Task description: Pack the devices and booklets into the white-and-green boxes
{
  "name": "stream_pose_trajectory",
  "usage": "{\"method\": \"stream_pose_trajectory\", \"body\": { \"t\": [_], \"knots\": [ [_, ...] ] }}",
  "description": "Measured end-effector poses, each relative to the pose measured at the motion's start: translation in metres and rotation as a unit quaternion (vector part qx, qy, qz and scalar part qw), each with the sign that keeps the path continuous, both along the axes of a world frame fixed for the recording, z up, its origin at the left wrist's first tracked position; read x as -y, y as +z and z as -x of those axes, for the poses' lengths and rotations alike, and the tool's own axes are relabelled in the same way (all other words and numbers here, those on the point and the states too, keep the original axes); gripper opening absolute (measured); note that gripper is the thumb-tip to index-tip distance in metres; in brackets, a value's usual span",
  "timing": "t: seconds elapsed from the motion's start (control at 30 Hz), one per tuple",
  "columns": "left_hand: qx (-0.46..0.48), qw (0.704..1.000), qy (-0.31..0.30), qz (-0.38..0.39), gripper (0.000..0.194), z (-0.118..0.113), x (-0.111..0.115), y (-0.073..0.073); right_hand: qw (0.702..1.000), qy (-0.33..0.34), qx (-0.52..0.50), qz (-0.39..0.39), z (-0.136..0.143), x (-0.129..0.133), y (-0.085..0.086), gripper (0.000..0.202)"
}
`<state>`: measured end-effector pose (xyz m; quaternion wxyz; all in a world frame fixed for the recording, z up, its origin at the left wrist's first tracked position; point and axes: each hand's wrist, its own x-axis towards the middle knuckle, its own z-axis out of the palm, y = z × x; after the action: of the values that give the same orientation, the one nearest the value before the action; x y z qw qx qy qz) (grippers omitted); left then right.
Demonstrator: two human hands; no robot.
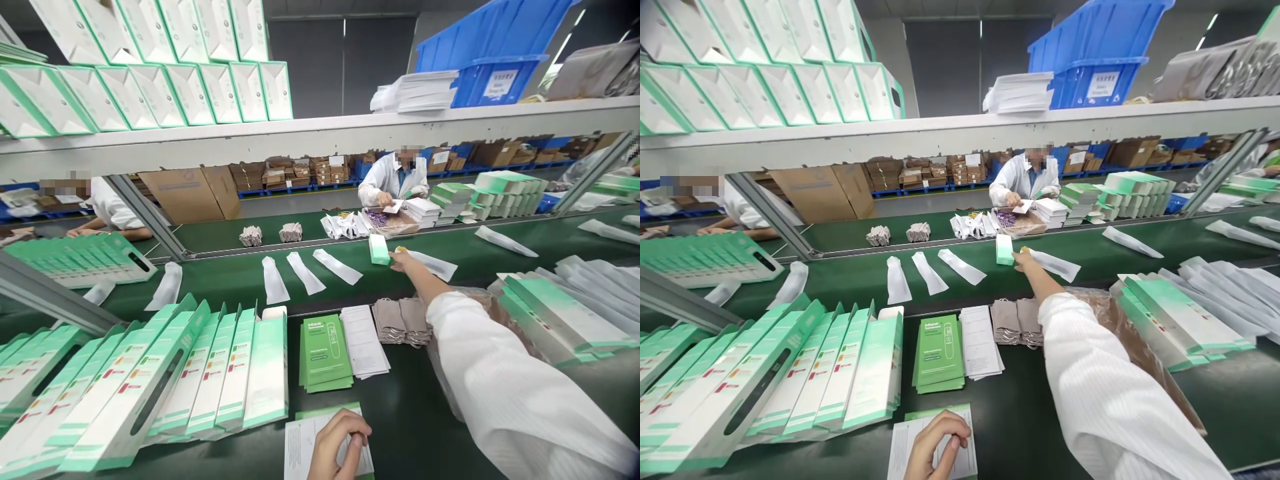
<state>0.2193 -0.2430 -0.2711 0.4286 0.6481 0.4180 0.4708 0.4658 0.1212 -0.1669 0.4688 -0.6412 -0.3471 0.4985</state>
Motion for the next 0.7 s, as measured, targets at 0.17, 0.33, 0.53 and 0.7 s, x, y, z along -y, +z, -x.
{"method": "stream_pose_trajectory", "body": {
  "t": [0.17,0.33,0.53,0.7],
  "knots": [
    [-0.014,0.996,-0.038,0.083,0.032,-0.007,-0.003,0.008,0.962,0.139,0.215,-0.099,-0.031,0.043,-0.015,0.032],
    [-0.055,0.986,-0.121,0.1,0.023,-0.027,-0.006,0.019,0.854,0.354,0.336,-0.179,-0.031,0.106,-0.039,0.054],
    [-0.075,0.982,-0.158,0.065,0.022,-0.03,-0.004,0.027,0.767,0.457,0.401,-0.204,-0.022,0.127,-0.043,0.051],
    [-0.066,0.992,-0.078,0.07,0.022,-0.017,-0.006,0.029,0.748,0.471,0.408,-0.23,-0.03,0.16,-0.034,0.034]
  ]
}}
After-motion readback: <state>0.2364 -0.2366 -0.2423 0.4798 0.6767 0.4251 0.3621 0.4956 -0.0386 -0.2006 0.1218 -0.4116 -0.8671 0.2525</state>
